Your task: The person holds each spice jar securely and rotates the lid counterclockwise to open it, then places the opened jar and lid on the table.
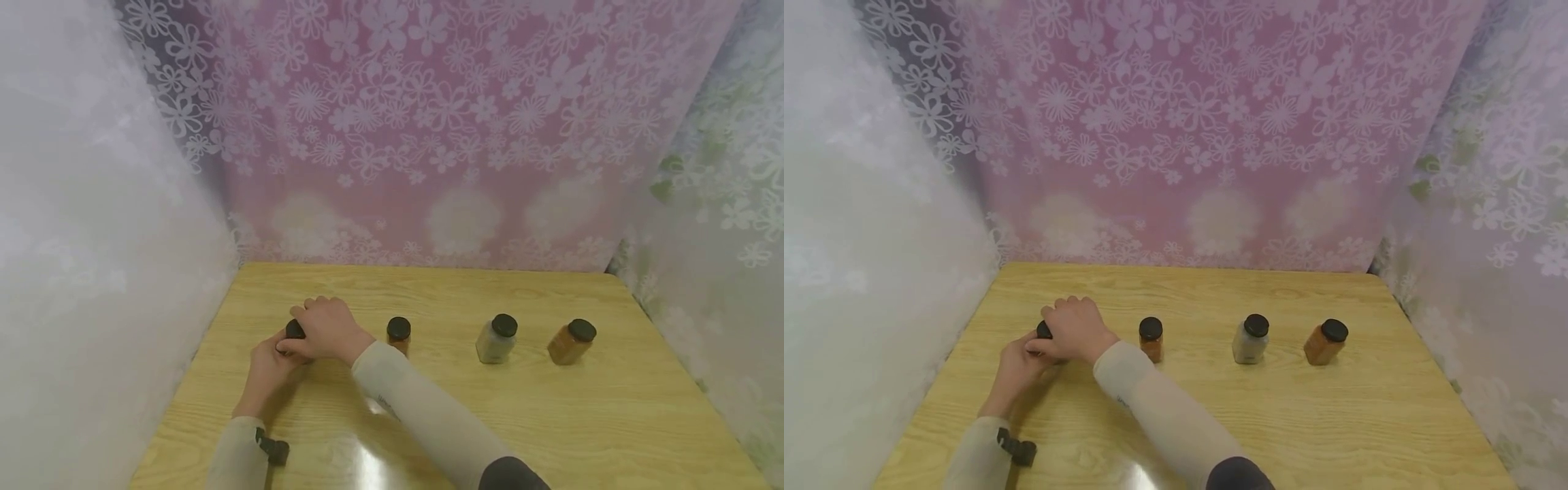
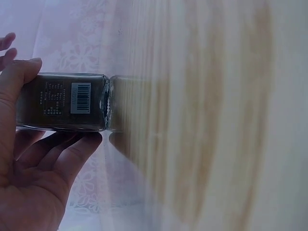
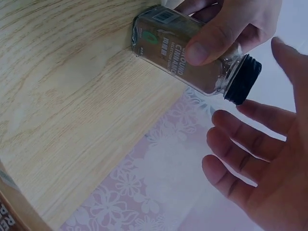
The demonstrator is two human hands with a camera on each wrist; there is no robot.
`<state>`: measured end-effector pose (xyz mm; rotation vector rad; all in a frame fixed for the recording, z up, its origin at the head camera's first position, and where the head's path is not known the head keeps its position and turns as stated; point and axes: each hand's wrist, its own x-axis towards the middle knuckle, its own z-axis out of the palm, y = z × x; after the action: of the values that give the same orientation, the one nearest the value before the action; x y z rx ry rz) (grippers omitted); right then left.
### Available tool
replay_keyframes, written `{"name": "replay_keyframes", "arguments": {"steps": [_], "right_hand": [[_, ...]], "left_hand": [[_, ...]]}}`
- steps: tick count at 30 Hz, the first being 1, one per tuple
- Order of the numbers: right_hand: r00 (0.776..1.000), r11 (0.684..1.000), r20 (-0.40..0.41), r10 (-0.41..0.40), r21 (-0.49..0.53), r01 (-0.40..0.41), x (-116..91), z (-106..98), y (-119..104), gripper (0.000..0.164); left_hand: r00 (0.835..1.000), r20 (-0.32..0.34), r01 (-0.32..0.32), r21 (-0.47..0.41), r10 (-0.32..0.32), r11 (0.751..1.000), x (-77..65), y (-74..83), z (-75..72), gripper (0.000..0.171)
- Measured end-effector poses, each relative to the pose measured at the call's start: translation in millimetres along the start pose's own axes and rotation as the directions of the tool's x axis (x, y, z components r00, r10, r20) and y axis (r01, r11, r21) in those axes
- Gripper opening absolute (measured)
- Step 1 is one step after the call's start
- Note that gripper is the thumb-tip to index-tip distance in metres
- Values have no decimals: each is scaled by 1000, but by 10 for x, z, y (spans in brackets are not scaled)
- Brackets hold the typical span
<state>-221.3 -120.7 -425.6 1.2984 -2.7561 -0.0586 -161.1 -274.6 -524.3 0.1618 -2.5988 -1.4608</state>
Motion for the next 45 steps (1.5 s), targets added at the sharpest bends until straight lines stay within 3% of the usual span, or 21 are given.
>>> {"name": "replay_keyframes", "arguments": {"steps": [7, 13, 18, 22, 25, 29, 32, 36, 40, 45], "right_hand": [[999, 999, 38, -14, 35, 13, 1, -36, 19, 43], [996, 989, 56, -67, 139, 59, 25, -23, 35, 33], [995, 989, 25, -98, 118, 94, 40, 6, 41, 38], [998, 996, 28, -59, 72, 57, 36, 7, 28, 50], [999, 998, 45, -22, 53, 20, 23, -7, 16, 48], [998, 997, 62, -18, 82, 12, 20, -14, 18, 36], [997, 991, 70, -40, 132, 31, 21, -19, 29, 31], [995, 984, 73, -72, 168, 59, 35, -22, 37, 37], [995, 989, 67, -77, 131, 68, 52, -26, 22, 44], [998, 998, 58, -18, 56, 14, 47, -39, -8, 47]], "left_hand": [[1000, 25, 21, -67, -19, 998, 15, -25, -6, 44], [998, 55, 27, -31, -26, 999, 1, 4, -37, 52], [999, 41, 16, 28, -17, 999, -3, 31, -53, 50], [1000, 18, 5, 32, -5, 999, -6, 17, -28, 37], [1000, 15, -2, -2, 2, 1000, -24, 5, -1, 31], [1000, 28, -3, -45, 4, 999, -23, -4, 5, 39], [999, 38, -4, -27, 5, 1000, -6, -12, -7, 45], [999, 41, -17, 19, 17, 1000, 17, -25, -22, 50], [999, 27, -33, 42, 32, 999, 25, -29, -20, 47], [1000, 28, -10, -1, 10, 1000, 7, -12, -2, 41]]}}
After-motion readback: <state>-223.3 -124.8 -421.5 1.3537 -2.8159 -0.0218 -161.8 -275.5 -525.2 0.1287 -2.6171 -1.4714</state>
